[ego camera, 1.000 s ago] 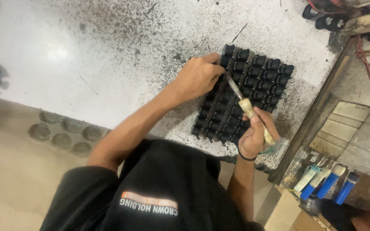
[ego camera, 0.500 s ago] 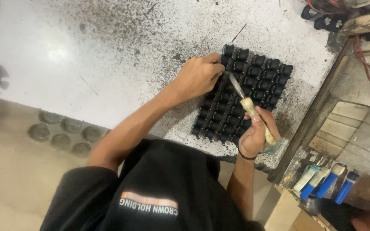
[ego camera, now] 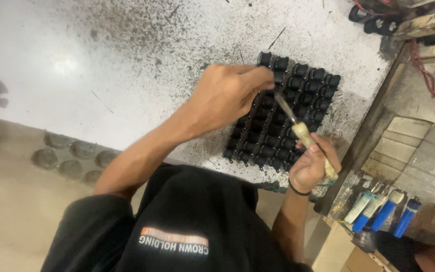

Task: The person solders small black plastic components arranged in a grid on a workbench, holding each component steady with one hand while applying a heated soldering iron to its terminal with the other, working through the components one at a time and occasionally reaching for solder wire.

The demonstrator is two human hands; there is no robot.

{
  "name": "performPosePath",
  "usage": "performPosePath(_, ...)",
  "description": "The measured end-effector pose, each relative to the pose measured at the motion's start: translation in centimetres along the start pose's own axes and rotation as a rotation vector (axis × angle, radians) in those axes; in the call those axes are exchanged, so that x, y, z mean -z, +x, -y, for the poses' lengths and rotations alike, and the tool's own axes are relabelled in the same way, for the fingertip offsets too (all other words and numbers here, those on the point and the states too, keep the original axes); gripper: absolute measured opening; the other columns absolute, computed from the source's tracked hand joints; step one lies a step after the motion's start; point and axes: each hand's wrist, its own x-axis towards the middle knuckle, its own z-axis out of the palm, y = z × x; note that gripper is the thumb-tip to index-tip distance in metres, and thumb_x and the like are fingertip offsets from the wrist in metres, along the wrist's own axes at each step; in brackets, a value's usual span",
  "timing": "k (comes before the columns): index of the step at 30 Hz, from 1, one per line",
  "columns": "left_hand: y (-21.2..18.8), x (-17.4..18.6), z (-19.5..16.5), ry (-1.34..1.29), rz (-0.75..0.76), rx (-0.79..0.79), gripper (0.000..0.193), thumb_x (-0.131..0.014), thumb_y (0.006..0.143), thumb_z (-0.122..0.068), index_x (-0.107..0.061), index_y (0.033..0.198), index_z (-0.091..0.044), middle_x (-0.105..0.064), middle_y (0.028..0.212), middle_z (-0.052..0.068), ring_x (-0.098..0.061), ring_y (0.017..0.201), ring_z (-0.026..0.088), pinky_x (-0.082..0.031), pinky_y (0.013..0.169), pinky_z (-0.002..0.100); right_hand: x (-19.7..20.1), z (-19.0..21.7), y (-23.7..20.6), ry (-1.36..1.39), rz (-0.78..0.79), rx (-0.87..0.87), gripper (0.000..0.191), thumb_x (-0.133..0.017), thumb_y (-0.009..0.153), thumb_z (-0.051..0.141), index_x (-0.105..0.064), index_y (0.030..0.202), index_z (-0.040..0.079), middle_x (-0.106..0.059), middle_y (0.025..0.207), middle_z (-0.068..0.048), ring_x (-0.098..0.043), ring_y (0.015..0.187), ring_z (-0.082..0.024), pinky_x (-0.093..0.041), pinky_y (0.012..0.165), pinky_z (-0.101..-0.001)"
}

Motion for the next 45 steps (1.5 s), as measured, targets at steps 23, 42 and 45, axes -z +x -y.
performPosePath(23,-2.3,-5.0,1.9,0.217,0.177,0.113,0.006,-0.069,0.079,-0.009,-0.074,0.081,-0.006,-0.062,0.094,0.014,-0.069,0.076,0.032,-0.057,0.061,0.045,-1.8,-0.4,-3.5,-0.144,0.086,-0.012,0.023,-0.059,0.095,0.002,-0.068,0.109,-0.013,-0.066,0.105,-0.023,-0.067,0.084,-0.029,-0.059,0.074,-0.0351)
performPosePath(42,-2.3,-5.1,1.8,0.171,0.215,0.138,0.008,-0.067,0.08,-0.007,-0.073,0.079,-0.003,-0.063,0.094,0.019,-0.069,0.071,0.037,-0.056,0.06,0.048,-2.1,-0.5,-3.6,-0.111,0.021,-0.03,0.023,-0.061,0.094,0.005,-0.068,0.107,-0.012,-0.067,0.101,-0.022,-0.067,0.079,-0.029,-0.058,0.071,-0.0353)
performPosePath(45,-2.3,-5.1,1.8,0.193,0.225,0.135,0.008,-0.067,0.081,-0.007,-0.073,0.082,-0.002,-0.063,0.095,0.02,-0.069,0.07,0.037,-0.057,0.06,0.047,-2.0,-0.5,-3.6,-0.088,-0.022,-0.085,0.023,-0.062,0.093,0.004,-0.068,0.108,-0.012,-0.067,0.102,-0.022,-0.068,0.082,-0.03,-0.057,0.071,-0.0351)
